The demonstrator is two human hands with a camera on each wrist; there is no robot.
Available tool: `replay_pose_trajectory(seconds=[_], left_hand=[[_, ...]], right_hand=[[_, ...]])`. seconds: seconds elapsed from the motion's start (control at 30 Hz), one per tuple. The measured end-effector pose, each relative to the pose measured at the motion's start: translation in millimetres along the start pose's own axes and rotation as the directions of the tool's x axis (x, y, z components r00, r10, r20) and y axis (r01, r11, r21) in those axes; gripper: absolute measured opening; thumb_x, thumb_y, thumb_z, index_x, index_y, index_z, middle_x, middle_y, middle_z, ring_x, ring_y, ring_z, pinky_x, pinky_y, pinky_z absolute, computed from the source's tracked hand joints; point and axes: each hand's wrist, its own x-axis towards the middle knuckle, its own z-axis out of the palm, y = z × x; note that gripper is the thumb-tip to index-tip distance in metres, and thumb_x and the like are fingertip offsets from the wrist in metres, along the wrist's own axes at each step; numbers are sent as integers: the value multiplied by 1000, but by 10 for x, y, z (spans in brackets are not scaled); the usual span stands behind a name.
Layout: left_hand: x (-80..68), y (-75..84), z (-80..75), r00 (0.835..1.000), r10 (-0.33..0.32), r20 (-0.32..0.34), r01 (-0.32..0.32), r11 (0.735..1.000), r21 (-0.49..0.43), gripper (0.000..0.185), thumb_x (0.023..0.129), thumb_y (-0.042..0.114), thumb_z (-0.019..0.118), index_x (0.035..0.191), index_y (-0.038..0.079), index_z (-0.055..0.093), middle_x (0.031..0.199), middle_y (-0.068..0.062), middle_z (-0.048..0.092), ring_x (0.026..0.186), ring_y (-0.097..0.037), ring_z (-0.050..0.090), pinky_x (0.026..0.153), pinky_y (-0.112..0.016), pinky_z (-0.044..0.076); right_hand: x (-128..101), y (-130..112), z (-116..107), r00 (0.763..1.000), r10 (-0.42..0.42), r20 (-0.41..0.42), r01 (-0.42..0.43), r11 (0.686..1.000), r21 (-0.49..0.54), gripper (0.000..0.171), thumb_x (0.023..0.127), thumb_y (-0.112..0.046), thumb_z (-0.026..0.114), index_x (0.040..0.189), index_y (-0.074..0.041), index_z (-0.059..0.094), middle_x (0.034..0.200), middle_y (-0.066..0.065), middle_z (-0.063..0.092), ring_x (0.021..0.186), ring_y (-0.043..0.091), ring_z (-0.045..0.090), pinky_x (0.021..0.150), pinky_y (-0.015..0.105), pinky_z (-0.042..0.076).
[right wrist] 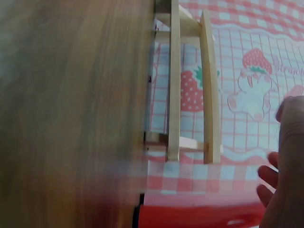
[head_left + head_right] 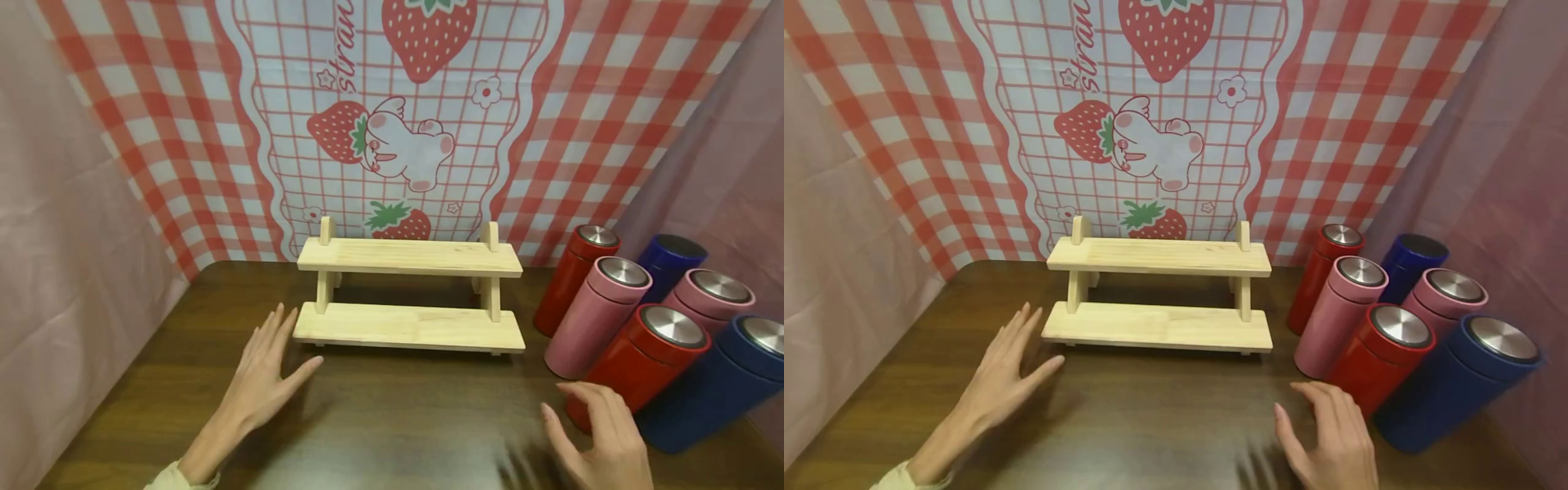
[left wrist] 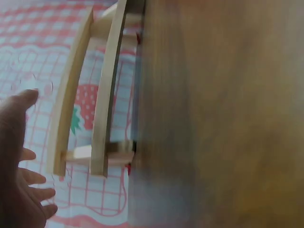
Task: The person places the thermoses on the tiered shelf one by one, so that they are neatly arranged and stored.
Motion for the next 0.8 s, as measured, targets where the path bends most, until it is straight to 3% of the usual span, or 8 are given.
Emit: replay_pose_trajectory(seconds=[0.13,0.23,0.37,0.53,0.6,0.7,0.8], left_hand=[[133,-95,-10,997,-47,-67,35,984,-174,79,100,42,70,162,8,34,168,-18,24,150,-46,25,114,-71,24],[217,-144,2,991,-52,-123,16,962,-273,72,99,31,72,159,5,40,164,-20,33,147,-47,32,112,-70,28],[324,-183,33,977,-58,-204,-18,936,-352,65,97,20,76,153,1,48,156,-20,46,141,-42,43,114,-63,32],[458,-248,67,957,-93,-276,-26,917,-399,57,96,14,77,147,-1,56,145,-20,58,132,-38,55,110,-57,38],[496,-279,78,959,-112,-261,-7,909,-416,57,96,16,77,146,0,56,143,-22,60,131,-39,56,109,-58,40],[506,-316,94,975,-138,-177,49,902,-429,59,97,22,77,147,1,55,142,-25,59,132,-40,55,110,-59,40],[484,-344,112,986,-143,-91,95,908,-408,64,97,27,77,149,-1,53,143,-25,58,134,-40,53,112,-59,37]], right_hand=[[73,-94,-41,972,111,-207,-94,992,88,61,96,-42,71,82,17,62,77,27,58,87,10,56,90,11,38],[57,-109,-112,926,262,-271,-239,964,115,55,90,-31,78,83,20,60,84,9,62,95,-3,54,87,12,39],[-15,-21,-212,867,420,-270,-418,906,65,34,80,-7,81,88,20,61,97,-14,60,92,-5,54,85,13,39],[-74,86,-238,812,525,-257,-536,844,33,32,74,8,82,95,17,62,93,-9,60,86,-6,56,81,12,43],[-77,108,-239,785,564,-256,-574,818,38,37,73,9,83,100,18,60,94,-11,59,84,-6,58,80,12,45],[-63,121,-249,733,632,-251,-640,766,59,45,72,10,84,109,14,59,96,-16,57,82,-3,59,78,10,47],[-52,137,-260,684,690,-236,-696,715,74,57,71,10,85,121,1,59,98,-13,57,82,0,59,76,8,48]])
